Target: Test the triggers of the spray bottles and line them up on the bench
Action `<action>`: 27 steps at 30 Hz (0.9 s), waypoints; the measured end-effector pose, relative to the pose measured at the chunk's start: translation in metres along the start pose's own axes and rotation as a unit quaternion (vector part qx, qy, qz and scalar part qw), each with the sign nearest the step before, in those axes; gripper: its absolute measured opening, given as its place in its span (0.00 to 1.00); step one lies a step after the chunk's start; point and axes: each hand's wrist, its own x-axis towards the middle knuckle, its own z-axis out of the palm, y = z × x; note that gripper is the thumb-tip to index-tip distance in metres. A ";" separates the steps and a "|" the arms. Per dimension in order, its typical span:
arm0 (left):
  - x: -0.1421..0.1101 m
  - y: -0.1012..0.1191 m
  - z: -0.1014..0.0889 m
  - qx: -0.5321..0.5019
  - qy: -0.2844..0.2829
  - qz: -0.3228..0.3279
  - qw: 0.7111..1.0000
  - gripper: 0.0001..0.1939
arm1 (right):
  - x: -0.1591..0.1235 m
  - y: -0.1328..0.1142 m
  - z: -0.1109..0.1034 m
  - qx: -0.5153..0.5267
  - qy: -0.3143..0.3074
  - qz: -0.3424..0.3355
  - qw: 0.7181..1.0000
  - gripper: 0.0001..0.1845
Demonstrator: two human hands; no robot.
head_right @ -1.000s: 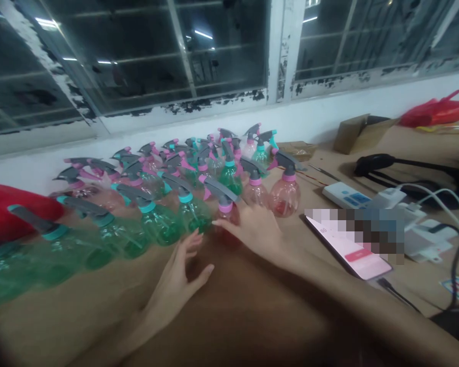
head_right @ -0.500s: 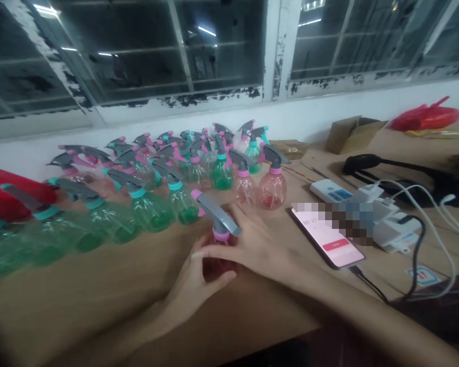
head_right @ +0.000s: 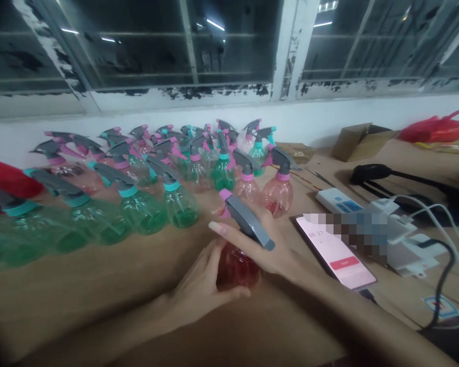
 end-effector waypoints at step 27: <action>-0.053 -0.049 -0.044 0.256 -0.055 0.041 0.964 0.31 | 0.043 0.013 0.031 -0.026 -0.057 -0.035 0.997 0.13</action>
